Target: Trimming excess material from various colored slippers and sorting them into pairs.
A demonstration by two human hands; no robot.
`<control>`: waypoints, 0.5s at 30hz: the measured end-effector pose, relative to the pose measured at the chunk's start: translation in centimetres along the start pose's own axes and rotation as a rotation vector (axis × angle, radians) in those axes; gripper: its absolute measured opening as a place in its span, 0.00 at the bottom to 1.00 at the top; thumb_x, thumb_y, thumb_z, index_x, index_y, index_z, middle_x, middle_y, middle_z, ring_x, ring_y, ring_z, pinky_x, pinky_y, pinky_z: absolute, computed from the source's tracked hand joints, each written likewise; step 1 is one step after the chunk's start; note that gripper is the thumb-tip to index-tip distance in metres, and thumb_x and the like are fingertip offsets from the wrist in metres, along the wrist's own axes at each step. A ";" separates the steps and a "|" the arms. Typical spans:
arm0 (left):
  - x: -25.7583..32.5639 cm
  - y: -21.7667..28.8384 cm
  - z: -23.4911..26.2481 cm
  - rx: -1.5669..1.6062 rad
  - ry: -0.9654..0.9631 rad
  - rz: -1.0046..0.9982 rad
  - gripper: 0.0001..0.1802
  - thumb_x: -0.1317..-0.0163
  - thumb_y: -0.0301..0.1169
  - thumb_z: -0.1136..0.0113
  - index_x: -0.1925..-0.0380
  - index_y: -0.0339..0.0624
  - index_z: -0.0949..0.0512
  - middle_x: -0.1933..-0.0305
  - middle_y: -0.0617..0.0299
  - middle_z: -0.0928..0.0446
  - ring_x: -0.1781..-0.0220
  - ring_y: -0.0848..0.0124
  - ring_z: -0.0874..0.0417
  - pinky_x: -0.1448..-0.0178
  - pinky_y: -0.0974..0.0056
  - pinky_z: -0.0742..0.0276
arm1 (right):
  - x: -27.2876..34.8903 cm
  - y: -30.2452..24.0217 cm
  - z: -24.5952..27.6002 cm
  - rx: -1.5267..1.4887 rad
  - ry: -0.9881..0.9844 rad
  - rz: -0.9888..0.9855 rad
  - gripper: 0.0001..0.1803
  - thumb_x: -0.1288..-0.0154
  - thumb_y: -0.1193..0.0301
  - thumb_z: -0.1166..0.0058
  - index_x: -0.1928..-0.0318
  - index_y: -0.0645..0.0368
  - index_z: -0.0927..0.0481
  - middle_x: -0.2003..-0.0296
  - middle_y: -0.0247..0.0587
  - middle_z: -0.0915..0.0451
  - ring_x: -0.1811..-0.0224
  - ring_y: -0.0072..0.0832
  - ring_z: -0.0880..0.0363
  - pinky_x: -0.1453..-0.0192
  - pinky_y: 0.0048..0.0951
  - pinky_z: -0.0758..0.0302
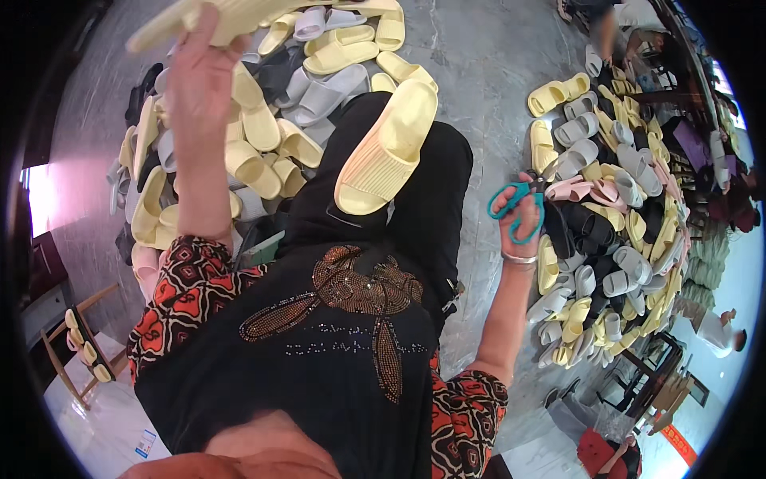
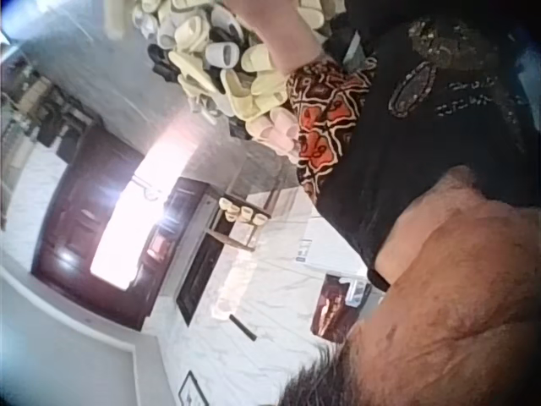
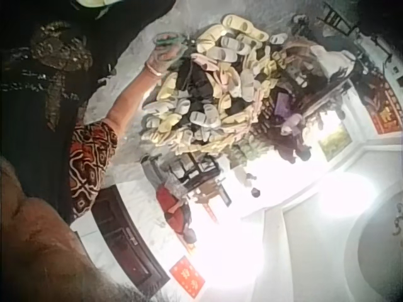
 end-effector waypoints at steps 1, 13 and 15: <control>-0.5 -0.4 -0.3 0.265 0.058 0.053 0.13 0.40 0.39 0.51 0.70 0.42 0.22 0.73 0.63 0.23 0.72 0.73 0.23 0.71 0.66 0.31 | 0.0 0.2 -0.8 0.149 0.004 0.026 0.33 0.46 0.51 0.45 0.44 0.56 0.37 0.68 0.35 0.28 0.69 0.24 0.31 0.66 0.22 0.34; 6.7 -9.6 -8.1 0.343 -0.560 0.590 0.14 0.40 0.41 0.46 0.64 0.42 0.26 0.63 0.65 0.24 0.65 0.78 0.26 0.63 0.72 0.28 | -0.7 -0.9 -12.4 0.817 0.080 0.752 0.34 0.54 0.79 0.36 0.47 0.65 0.38 0.61 0.39 0.26 0.60 0.24 0.27 0.56 0.24 0.29; 6.7 -10.0 -8.6 0.323 -0.640 0.600 0.15 0.40 0.43 0.46 0.64 0.41 0.26 0.63 0.64 0.25 0.64 0.78 0.26 0.64 0.72 0.28 | -1.2 -1.5 -12.1 0.726 0.232 0.809 0.34 0.55 0.78 0.35 0.47 0.65 0.38 0.60 0.39 0.27 0.60 0.24 0.28 0.56 0.24 0.29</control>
Point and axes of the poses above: each hand's wrist, its own x-axis away from the middle knuckle, its own z-axis out of the back of the hand, y = z × x, the point moved 3 cm from there along -x, towards the middle knuckle
